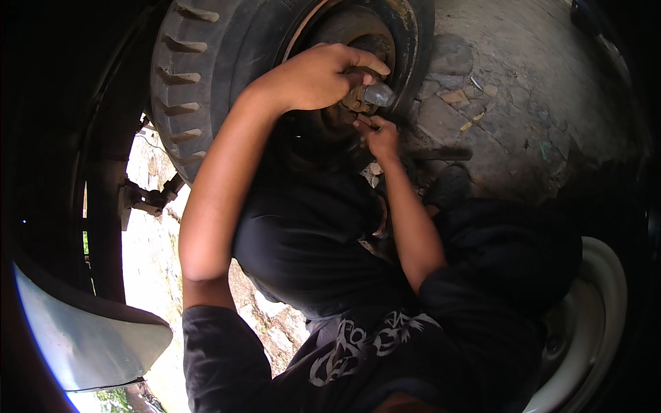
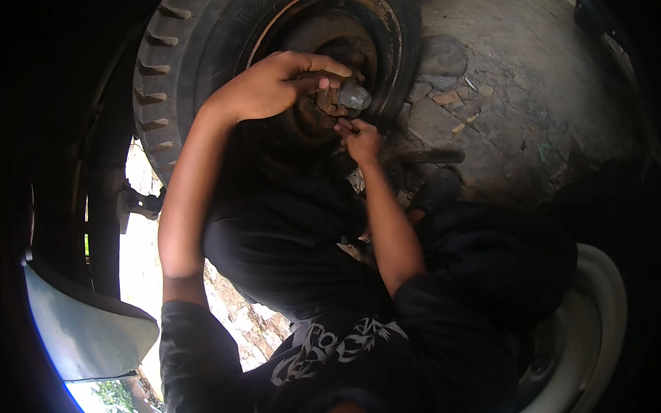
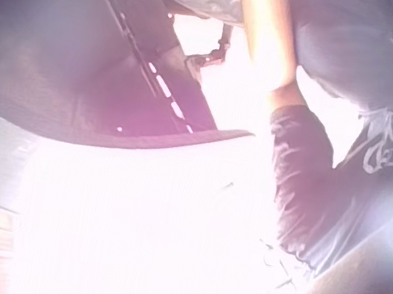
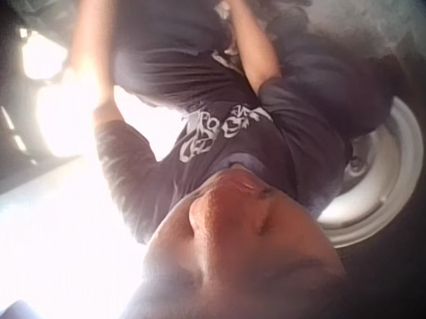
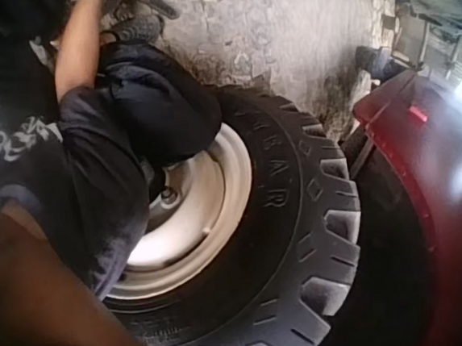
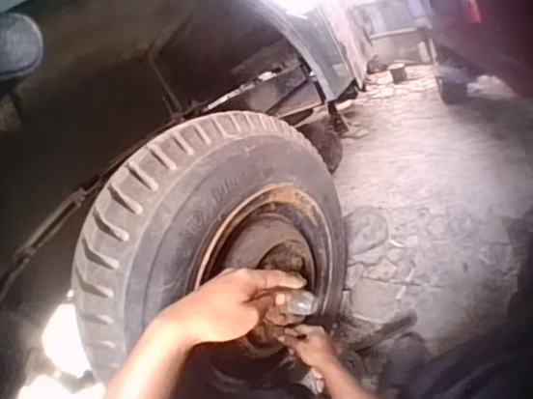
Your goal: The person sits on the ground and works on a vehicle wheel hub, using a hammer and a small metal tool to adjust or remove components. They repeatedly tap and pry at the hub area while holding the wheel steady.
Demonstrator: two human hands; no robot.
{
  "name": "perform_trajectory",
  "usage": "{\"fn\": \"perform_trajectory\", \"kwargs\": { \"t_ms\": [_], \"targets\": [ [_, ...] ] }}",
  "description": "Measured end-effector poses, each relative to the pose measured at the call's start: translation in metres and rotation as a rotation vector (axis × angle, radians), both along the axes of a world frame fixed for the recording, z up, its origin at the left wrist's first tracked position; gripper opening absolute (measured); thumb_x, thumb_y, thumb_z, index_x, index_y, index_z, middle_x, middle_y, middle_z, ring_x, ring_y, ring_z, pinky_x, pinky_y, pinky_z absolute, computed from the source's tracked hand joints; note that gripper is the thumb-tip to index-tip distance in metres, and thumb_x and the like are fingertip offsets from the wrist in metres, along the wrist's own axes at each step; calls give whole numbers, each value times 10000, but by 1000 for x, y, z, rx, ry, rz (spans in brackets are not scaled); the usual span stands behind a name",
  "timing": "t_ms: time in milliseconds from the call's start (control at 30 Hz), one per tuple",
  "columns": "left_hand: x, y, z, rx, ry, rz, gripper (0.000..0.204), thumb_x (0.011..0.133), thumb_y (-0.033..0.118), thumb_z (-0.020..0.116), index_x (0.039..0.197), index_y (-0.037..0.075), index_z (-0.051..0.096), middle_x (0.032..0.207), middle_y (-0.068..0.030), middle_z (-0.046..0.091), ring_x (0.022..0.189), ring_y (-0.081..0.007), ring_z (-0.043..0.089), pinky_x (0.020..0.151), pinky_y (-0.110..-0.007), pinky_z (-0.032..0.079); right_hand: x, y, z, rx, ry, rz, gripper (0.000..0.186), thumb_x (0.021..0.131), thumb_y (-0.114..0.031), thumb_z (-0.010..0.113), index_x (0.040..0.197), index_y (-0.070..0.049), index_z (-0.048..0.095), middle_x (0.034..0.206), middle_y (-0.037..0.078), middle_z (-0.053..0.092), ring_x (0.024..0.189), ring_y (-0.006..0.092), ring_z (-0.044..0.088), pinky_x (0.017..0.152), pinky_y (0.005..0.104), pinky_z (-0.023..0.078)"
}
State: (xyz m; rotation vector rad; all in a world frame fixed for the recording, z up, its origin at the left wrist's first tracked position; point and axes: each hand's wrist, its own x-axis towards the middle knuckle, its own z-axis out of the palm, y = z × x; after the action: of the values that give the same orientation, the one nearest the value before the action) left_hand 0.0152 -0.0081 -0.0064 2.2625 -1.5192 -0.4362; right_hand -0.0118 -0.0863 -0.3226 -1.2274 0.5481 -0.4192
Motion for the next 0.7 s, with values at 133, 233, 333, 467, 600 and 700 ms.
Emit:
{"fn": "perform_trajectory", "kwargs": {
  "t_ms": [133, 233, 333, 467, 600, 700],
  "targets": [
    [-5, -4, 4, 54, 70, 43, 331, 1071, 140, 634, 1371, 80, 757, 1241, -199, 795, 1156, -328, 764, 1038, -413, 566, 7, 5, 0, 109, -2, 45, 195, 955, -161, 870, 994, 13, 792, 793, 76, 774, 623, 133, 719, 579, 316, 607],
    [-4, -6, 3, 83, 29, 10, 338, 1081, 137, 634, 1396, 77, 741, 1278, -188, 788, 1191, -320, 753, 1066, -411, 558, -6, 40, 11, -156, 86, -267, 215, 949, -206, 883, 1009, -13, 807, 775, 70, 776, 645, 164, 763, 565, 323, 569],
    [-4, -4, 5, 58, -17, -43, 348, 1095, 131, 642, 1430, 78, 719, 1301, -163, 786, 1217, -281, 745, 1099, -395, 548, -15, 51, 25, 50, 77, -141, 241, 942, -234, 896, 1007, -20, 806, 748, 64, 765, 636, 164, 759, 541, 318, 540],
    [-10, -6, 5, 35, -33, -24, 348, 1084, 166, 658, 1415, 93, 734, 1298, -168, 785, 1219, -295, 744, 1084, -393, 551, -6, 18, -3, 285, -6, -226, 232, 958, -152, 874, 1048, 44, 790, 897, 102, 786, 640, 149, 718, 553, 312, 595],
    [-7, -2, 8, 15, -66, -25, 357, 1089, 217, 663, 1415, 90, 735, 1326, -175, 772, 1238, -310, 734, 1076, -398, 552, -16, 37, 8, 237, 20, -86, 245, 968, -101, 851, 1125, 67, 767, 1048, 120, 798, 676, 145, 704, 605, 317, 667],
    [-10, -7, 7, 24, -34, -19, 359, 1080, 228, 666, 1406, 95, 740, 1323, -172, 774, 1256, -328, 725, 1091, -413, 546, -5, 27, -9, 315, -28, -228, 276, 970, -102, 852, 1165, 70, 759, 1145, 115, 794, 687, 140, 689, 597, 324, 657]
  ]
}}
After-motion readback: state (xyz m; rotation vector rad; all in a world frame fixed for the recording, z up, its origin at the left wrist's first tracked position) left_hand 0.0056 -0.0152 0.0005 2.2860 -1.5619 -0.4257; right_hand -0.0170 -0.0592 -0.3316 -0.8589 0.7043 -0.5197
